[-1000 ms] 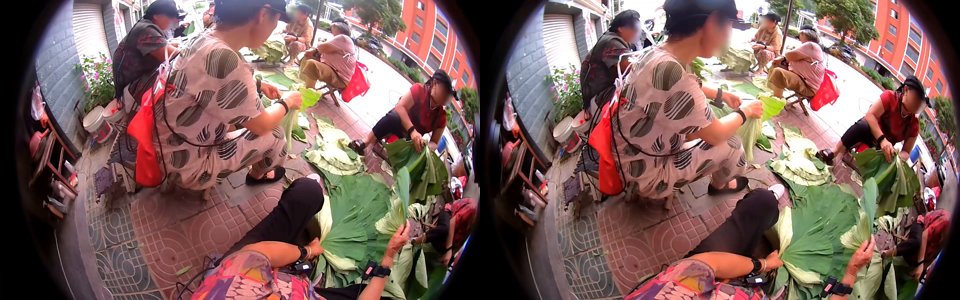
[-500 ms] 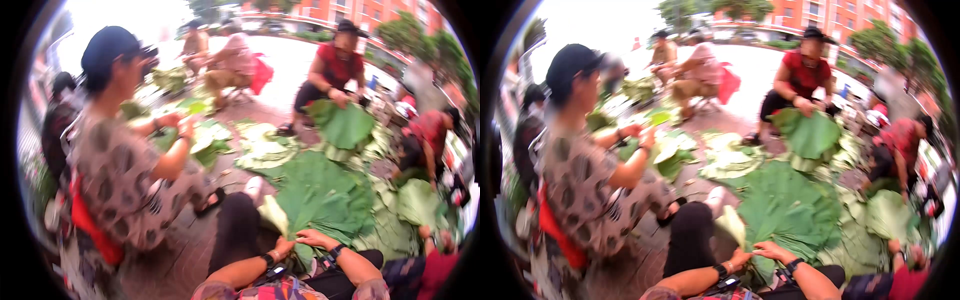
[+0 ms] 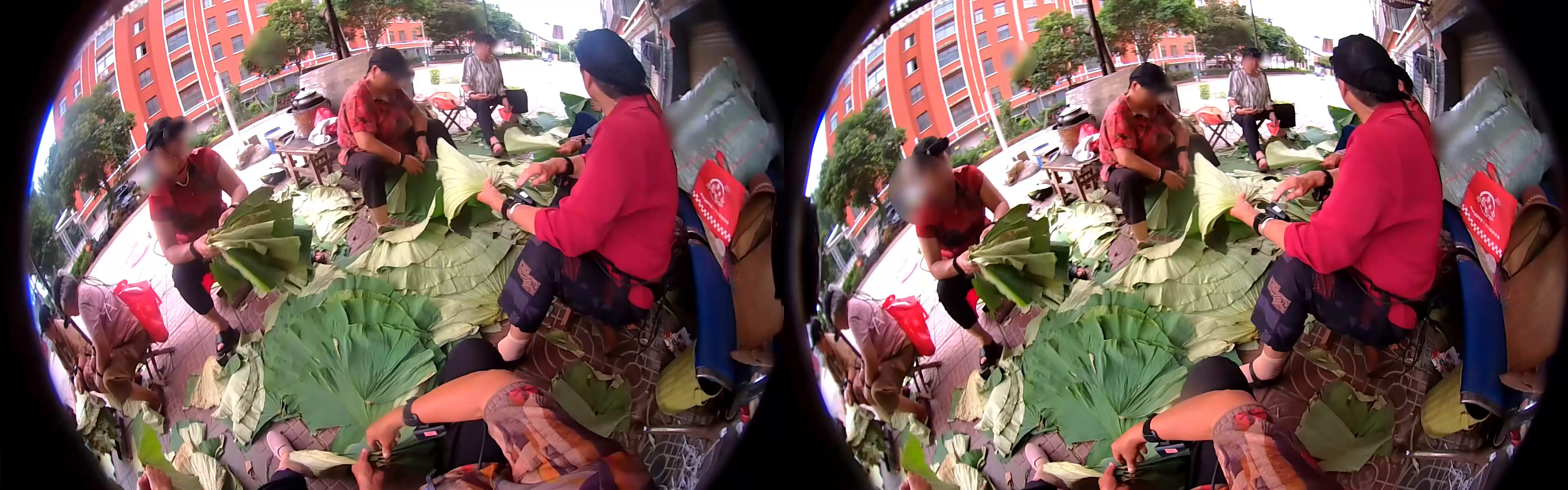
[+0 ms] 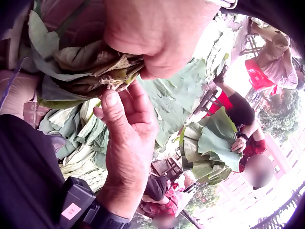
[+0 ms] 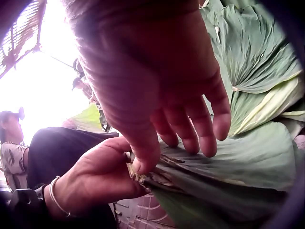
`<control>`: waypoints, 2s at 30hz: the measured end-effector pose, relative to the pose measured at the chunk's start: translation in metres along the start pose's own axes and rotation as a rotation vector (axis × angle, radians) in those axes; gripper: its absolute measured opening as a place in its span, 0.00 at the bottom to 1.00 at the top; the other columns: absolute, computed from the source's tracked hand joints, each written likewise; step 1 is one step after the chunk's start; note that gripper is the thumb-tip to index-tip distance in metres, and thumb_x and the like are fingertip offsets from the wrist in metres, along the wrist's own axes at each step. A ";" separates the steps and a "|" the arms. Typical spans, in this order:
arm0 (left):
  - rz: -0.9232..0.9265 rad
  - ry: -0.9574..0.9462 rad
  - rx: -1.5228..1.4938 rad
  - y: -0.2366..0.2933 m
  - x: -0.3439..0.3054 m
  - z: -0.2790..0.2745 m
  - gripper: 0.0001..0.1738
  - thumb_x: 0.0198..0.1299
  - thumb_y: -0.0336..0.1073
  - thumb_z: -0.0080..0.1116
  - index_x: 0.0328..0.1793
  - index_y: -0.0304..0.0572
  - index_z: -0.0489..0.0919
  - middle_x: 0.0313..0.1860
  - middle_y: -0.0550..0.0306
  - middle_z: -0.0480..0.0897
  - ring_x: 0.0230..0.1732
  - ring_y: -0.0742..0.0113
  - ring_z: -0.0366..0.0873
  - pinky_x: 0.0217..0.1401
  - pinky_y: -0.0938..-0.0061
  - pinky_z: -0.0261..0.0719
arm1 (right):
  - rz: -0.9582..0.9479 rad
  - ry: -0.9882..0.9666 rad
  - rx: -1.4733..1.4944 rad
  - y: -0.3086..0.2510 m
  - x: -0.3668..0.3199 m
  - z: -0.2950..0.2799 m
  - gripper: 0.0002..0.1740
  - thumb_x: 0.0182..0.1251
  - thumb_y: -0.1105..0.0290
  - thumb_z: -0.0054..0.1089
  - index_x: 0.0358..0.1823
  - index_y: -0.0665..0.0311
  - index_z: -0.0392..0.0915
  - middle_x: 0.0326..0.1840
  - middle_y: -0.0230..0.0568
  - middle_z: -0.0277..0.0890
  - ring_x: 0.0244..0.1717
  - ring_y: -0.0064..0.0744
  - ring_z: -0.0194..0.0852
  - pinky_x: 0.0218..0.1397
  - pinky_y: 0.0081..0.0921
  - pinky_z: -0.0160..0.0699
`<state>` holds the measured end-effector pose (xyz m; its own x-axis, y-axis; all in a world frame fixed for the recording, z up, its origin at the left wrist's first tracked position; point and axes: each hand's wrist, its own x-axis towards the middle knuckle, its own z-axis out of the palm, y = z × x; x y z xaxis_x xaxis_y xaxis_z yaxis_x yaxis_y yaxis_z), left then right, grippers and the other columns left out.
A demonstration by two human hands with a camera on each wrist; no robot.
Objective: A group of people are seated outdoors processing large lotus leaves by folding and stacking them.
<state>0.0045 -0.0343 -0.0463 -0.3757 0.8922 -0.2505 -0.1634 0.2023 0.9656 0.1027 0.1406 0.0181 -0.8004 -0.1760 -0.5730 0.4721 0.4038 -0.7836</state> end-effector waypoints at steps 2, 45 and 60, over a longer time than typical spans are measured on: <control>0.218 -0.025 0.273 0.002 0.002 0.006 0.10 0.50 0.36 0.56 0.37 0.38 0.74 0.26 0.47 0.77 0.26 0.53 0.73 0.31 0.69 0.71 | 0.021 0.015 0.081 0.003 -0.009 -0.002 0.25 0.49 0.60 0.64 0.47 0.63 0.71 0.30 0.36 0.75 0.28 0.29 0.73 0.27 0.28 0.73; -0.411 0.323 -0.475 0.048 -0.011 0.037 0.06 0.56 0.35 0.54 0.35 0.40 0.74 0.23 0.62 0.70 0.20 0.70 0.63 0.19 0.75 0.64 | -0.751 1.526 -0.462 -0.061 -0.071 -0.099 0.16 0.57 0.72 0.47 0.47 0.70 0.68 0.36 0.44 0.72 0.36 0.41 0.72 0.37 0.31 0.70; -0.234 0.402 -0.521 0.015 0.017 0.042 0.13 0.55 0.27 0.53 0.48 0.37 0.70 0.39 0.55 0.77 0.37 0.60 0.76 0.40 0.65 0.77 | -0.222 0.808 -0.415 0.018 -0.013 -0.058 0.17 0.45 0.70 0.56 0.38 0.69 0.74 0.35 0.55 0.74 0.40 0.52 0.72 0.42 0.39 0.72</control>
<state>0.0342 0.0013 -0.0328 -0.5693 0.6097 -0.5516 -0.6599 0.0614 0.7488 0.1003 0.2020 0.0248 -0.9440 0.3273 0.0423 0.2330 0.7518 -0.6169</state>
